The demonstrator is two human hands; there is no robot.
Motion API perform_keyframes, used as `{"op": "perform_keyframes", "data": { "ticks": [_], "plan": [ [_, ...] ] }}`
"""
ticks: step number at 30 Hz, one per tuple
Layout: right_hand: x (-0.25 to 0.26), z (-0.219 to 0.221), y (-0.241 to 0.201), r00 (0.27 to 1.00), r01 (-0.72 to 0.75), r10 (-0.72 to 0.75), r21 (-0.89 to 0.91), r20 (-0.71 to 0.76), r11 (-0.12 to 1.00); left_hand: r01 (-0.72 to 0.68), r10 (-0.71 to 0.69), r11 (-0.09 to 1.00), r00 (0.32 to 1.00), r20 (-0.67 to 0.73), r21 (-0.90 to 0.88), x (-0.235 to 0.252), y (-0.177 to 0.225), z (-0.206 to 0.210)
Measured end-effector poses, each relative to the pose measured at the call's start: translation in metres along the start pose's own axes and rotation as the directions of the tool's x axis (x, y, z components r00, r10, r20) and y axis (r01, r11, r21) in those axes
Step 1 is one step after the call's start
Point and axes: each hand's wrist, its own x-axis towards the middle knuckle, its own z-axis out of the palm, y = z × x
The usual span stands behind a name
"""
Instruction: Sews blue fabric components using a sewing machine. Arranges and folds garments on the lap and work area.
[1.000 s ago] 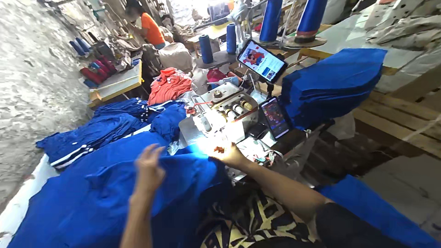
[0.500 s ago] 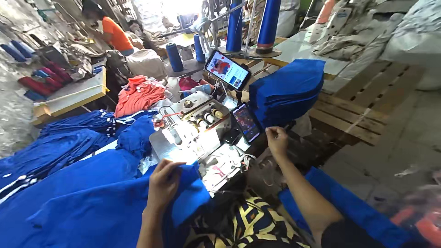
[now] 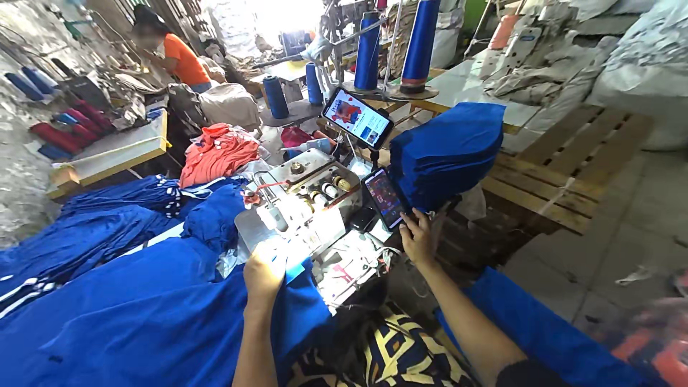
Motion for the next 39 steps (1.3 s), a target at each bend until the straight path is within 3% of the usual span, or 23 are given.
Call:
{"op": "perform_keyframes", "data": {
  "ticks": [11,16,19,25,36,39],
  "plan": [
    [-0.013,-0.001,0.010,0.998,0.031,-0.023,-0.150,0.059,0.988,0.037,-0.034,0.996,0.999,-0.032,0.078,-0.004,0.006,0.004],
    [-0.014,-0.004,0.002,0.978,-0.017,0.062,-0.223,0.199,0.975,0.023,-0.015,0.993,0.998,-0.068,0.118,-0.007,0.006,0.008],
    [-0.012,-0.003,-0.001,0.968,-0.057,0.108,-0.222,0.226,0.973,0.075,-0.073,0.990,0.997,-0.018,0.120,-0.006,0.010,0.006],
    [-0.009,0.001,-0.003,0.971,-0.098,0.140,-0.211,0.192,0.973,0.090,-0.089,0.988,0.996,-0.018,0.126,-0.005,0.011,0.006],
    [-0.013,0.001,0.001,0.981,-0.041,0.077,-0.196,0.179,0.980,0.094,-0.092,0.987,0.995,-0.021,0.129,-0.005,0.011,0.006],
    [-0.013,-0.001,0.001,0.986,-0.038,0.063,-0.161,0.154,0.986,0.123,-0.121,0.992,0.989,0.086,-0.019,-0.001,0.009,-0.006]
  ]
}}
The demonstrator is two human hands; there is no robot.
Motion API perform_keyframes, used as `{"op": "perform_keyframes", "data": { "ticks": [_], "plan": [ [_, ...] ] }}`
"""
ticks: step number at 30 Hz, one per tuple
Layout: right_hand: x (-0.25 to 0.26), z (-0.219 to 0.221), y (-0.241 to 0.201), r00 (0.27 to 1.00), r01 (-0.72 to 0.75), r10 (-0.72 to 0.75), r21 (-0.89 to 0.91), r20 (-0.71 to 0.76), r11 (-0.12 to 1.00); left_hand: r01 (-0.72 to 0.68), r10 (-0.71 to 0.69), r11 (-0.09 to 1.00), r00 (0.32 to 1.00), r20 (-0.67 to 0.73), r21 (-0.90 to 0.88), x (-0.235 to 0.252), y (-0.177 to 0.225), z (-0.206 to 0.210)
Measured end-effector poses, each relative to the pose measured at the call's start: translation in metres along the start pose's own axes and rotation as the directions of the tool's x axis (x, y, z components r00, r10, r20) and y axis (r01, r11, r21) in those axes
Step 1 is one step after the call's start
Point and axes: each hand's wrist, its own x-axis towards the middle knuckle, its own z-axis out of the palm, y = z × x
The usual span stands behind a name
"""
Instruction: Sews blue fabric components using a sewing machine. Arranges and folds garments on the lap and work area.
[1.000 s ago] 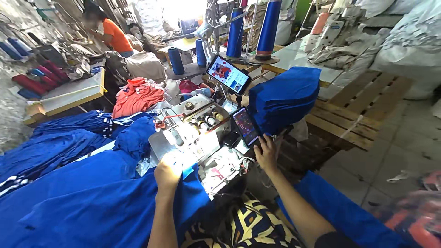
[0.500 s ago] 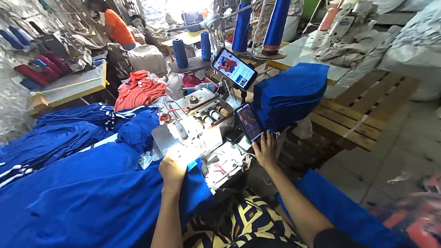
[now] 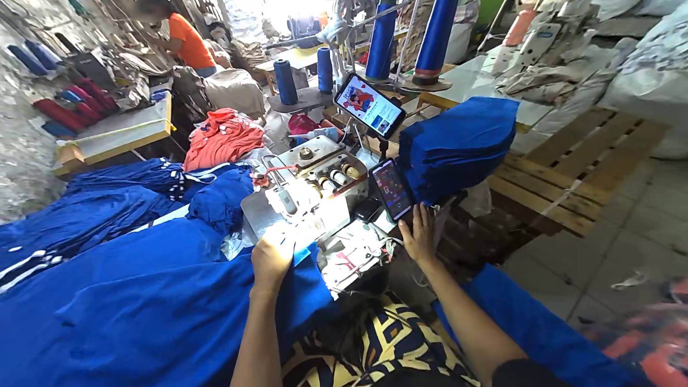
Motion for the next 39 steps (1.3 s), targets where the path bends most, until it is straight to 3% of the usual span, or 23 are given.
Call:
{"op": "perform_keyframes", "data": {
  "ticks": [2,4,7,12,14,16,19,22,25,27,31,39],
  "plan": [
    [0.000,-0.001,0.001,1.000,0.008,-0.007,0.028,-0.012,1.000,-0.008,0.021,0.983,0.997,0.068,-0.185,-0.001,-0.006,-0.016],
    [0.002,0.000,0.003,0.997,0.022,-0.018,0.058,-0.070,0.998,-0.113,0.151,0.944,0.984,0.099,-0.310,-0.004,-0.015,-0.033],
    [0.013,-0.007,0.003,0.987,0.040,-0.021,0.117,-0.160,0.992,-0.226,0.314,0.883,0.936,0.160,-0.411,-0.008,-0.007,-0.058],
    [0.027,-0.017,-0.016,0.931,0.229,-0.136,0.251,-0.337,0.940,-0.352,0.461,0.778,0.883,0.092,-0.520,0.002,0.005,-0.073],
    [0.014,-0.015,-0.048,0.925,0.346,-0.238,0.395,-0.296,0.851,-0.312,0.438,0.771,0.893,0.106,-0.555,0.009,0.002,-0.067],
    [-0.010,-0.005,-0.085,0.918,0.363,-0.384,0.587,-0.096,0.723,-0.226,0.340,0.825,0.931,0.134,-0.518,0.015,-0.005,-0.050],
    [-0.035,0.023,-0.130,0.826,0.129,-0.478,0.726,0.298,0.676,-0.084,0.138,0.927,0.983,0.123,-0.365,0.022,-0.018,-0.020],
    [-0.039,0.034,-0.164,0.828,-0.240,-0.291,0.773,0.479,0.588,0.049,-0.001,0.956,0.986,0.166,-0.290,0.023,-0.018,-0.014],
    [-0.036,0.047,-0.180,0.861,-0.415,-0.112,0.811,0.497,0.413,0.073,-0.006,0.933,0.983,0.186,-0.351,0.021,-0.021,-0.017],
    [-0.035,0.052,-0.184,0.884,-0.393,-0.107,0.848,0.454,0.355,0.074,-0.003,0.930,0.981,0.193,-0.361,0.018,-0.021,-0.017],
    [-0.047,0.062,-0.180,0.938,-0.224,-0.140,0.862,0.317,0.454,0.055,0.002,0.947,0.984,0.179,-0.317,0.013,-0.019,-0.017],
    [-0.053,0.051,-0.177,0.919,-0.251,-0.145,0.829,0.366,0.500,0.104,-0.047,0.958,0.977,0.210,-0.269,0.011,-0.017,-0.023]
  ]
}}
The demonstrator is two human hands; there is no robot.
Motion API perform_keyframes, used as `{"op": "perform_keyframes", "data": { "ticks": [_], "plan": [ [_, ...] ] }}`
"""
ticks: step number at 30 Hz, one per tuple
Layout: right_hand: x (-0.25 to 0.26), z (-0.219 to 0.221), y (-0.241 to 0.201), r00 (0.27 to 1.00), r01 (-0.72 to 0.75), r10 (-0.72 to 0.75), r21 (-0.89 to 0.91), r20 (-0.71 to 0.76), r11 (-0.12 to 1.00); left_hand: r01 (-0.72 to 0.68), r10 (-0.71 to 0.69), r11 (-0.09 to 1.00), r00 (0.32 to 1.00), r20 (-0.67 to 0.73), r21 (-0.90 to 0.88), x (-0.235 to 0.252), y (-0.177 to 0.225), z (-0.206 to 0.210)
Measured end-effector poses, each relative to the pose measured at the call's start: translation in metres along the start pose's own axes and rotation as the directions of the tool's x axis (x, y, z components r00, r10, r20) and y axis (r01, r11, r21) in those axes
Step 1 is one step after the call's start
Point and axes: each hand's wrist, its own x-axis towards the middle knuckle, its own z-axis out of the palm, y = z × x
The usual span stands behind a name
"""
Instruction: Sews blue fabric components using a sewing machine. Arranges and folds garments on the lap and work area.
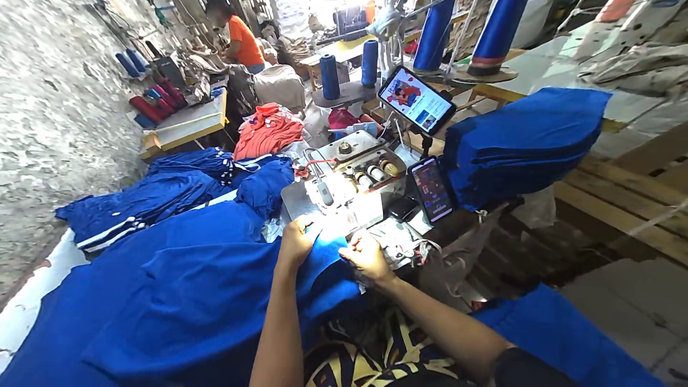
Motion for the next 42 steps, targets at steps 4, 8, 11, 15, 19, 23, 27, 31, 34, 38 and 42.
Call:
{"op": "perform_keyframes", "data": {
  "ticks": [4,8,11,15,19,23,27,31,34,38,42],
  "plan": [
    [-0.014,-0.004,-0.005,0.995,-0.083,0.082,0.025,0.048,0.996,0.057,-0.059,0.997,0.998,0.039,0.059,-0.004,0.007,-0.005],
    [-0.018,-0.002,-0.010,0.992,-0.124,0.121,0.104,0.034,0.987,0.070,-0.073,0.990,0.997,0.015,0.119,-0.004,0.013,-0.003],
    [-0.018,-0.003,-0.003,0.992,-0.123,0.120,0.103,0.035,0.987,-0.032,0.046,0.979,0.997,-0.064,0.200,-0.008,0.013,0.006],
    [-0.021,-0.007,0.007,0.991,-0.133,0.131,0.087,0.029,0.987,-0.144,0.172,0.924,0.984,-0.049,0.354,-0.022,0.022,0.026],
    [-0.019,-0.012,-0.001,0.996,-0.077,0.081,0.080,-0.039,0.994,-0.174,0.246,0.929,0.949,-0.194,0.327,-0.018,0.021,0.039],
    [-0.008,-0.016,-0.016,0.998,-0.006,0.008,0.039,-0.056,0.999,-0.009,0.049,0.990,0.959,-0.279,0.142,-0.003,0.024,0.038],
    [-0.002,-0.015,-0.015,0.999,0.027,-0.027,0.000,-0.043,1.000,0.059,-0.042,0.996,0.971,-0.237,0.066,0.005,0.022,0.033],
    [0.022,-0.004,-0.021,0.996,-0.068,0.064,-0.061,-0.069,0.996,0.211,-0.163,0.960,0.955,-0.246,0.185,0.023,0.024,0.027],
    [0.037,0.008,-0.024,0.976,-0.189,0.201,0.126,-0.086,0.974,0.257,-0.204,0.921,0.959,-0.199,0.292,0.037,0.019,0.021],
    [0.033,0.000,-0.031,0.975,-0.213,0.218,0.098,-0.044,0.972,0.169,-0.090,0.926,0.968,-0.235,0.337,0.055,-0.009,0.015],
    [0.017,-0.039,-0.017,0.984,0.120,-0.176,-0.594,-0.037,0.796,0.277,-0.183,0.893,0.943,-0.277,0.355,0.069,-0.027,0.005]
  ]
}}
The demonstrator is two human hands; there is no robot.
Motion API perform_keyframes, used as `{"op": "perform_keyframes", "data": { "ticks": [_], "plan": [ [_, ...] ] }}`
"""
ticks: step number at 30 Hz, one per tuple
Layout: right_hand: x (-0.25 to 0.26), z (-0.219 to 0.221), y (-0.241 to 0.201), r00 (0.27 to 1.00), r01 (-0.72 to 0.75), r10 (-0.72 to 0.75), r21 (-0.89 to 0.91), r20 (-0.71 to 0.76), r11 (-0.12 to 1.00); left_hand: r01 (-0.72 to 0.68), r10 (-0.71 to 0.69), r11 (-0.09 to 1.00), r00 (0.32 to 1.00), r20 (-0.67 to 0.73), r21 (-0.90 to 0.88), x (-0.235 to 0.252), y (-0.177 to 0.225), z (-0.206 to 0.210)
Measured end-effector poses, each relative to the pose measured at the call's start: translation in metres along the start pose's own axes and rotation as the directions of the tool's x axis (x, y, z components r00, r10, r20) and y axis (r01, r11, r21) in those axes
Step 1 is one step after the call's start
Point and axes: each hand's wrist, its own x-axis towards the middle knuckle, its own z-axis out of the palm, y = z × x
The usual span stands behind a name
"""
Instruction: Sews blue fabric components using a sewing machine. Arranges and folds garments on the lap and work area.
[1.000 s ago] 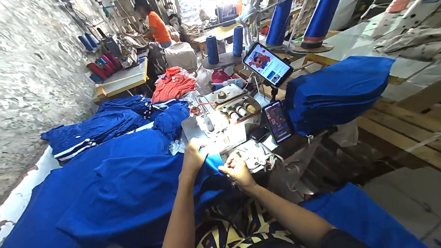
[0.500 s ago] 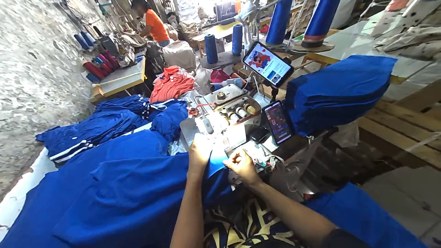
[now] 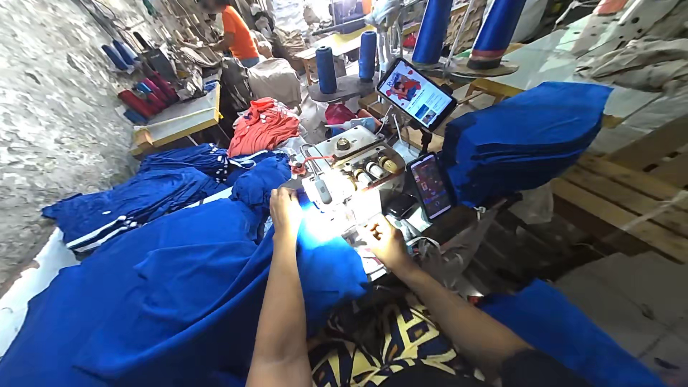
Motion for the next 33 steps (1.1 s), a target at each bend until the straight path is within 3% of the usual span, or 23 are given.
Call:
{"op": "perform_keyframes", "data": {
  "ticks": [1,2,4,5,8,11,12,15,17,20,22,25,27,33],
  "plan": [
    [-0.003,-0.007,0.011,0.996,0.084,-0.085,-0.210,0.002,0.974,0.053,-0.053,0.999,0.998,-0.030,-0.006,0.001,-0.004,-0.001],
    [-0.006,-0.016,0.018,0.992,0.112,-0.083,-0.360,0.093,0.926,0.109,-0.112,0.993,0.990,-0.081,-0.039,-0.002,-0.007,-0.003],
    [-0.007,-0.034,0.017,0.939,0.065,0.129,-0.533,0.320,0.844,0.169,-0.200,0.975,0.950,-0.241,-0.143,-0.012,-0.012,-0.008],
    [-0.007,-0.038,0.015,0.907,0.063,0.193,-0.574,0.374,0.816,0.146,-0.211,0.969,0.909,-0.359,-0.200,-0.020,-0.013,-0.011],
    [-0.009,-0.041,0.024,0.903,0.105,0.158,-0.561,0.400,0.821,-0.025,-0.159,0.966,0.734,-0.661,-0.259,-0.054,-0.002,-0.022],
    [-0.006,-0.047,0.022,0.883,0.071,0.210,-0.564,0.419,0.823,-0.184,-0.062,0.960,0.596,-0.801,-0.211,-0.087,0.007,-0.030],
    [-0.004,-0.050,0.019,0.881,0.055,0.232,-0.574,0.414,0.817,-0.239,-0.058,0.941,0.588,-0.807,-0.241,-0.095,0.009,-0.032],
    [0.002,-0.054,0.006,0.925,-0.023,0.234,-0.569,0.300,0.822,-0.357,-0.107,0.806,0.696,-0.710,-0.472,-0.114,0.016,-0.030],
    [0.005,-0.050,-0.006,0.969,-0.050,0.147,-0.428,0.197,0.903,-0.438,-0.037,0.738,0.733,-0.679,-0.513,-0.125,0.021,-0.022],
    [0.014,-0.038,-0.030,0.967,-0.039,0.098,-0.245,0.236,0.969,-0.506,0.083,0.754,0.706,-0.703,-0.419,-0.137,0.032,-0.011],
    [0.020,-0.027,-0.043,0.976,0.107,-0.060,-0.227,0.207,0.968,-0.516,0.127,0.779,0.686,-0.717,-0.356,-0.143,0.038,-0.007],
    [0.028,-0.007,-0.046,0.927,0.374,-0.346,-0.297,0.145,0.879,-0.507,0.191,0.825,0.669,-0.719,-0.252,-0.151,0.040,-0.004],
    [0.032,0.005,-0.045,0.883,0.457,-0.459,-0.400,0.099,0.794,-0.519,0.223,0.827,0.656,-0.721,-0.217,-0.153,0.038,-0.001],
    [0.030,0.015,-0.065,0.898,0.425,-0.425,-0.462,0.111,0.778,-0.545,0.299,0.830,0.613,-0.731,-0.117,-0.159,0.036,0.009]
  ]
}}
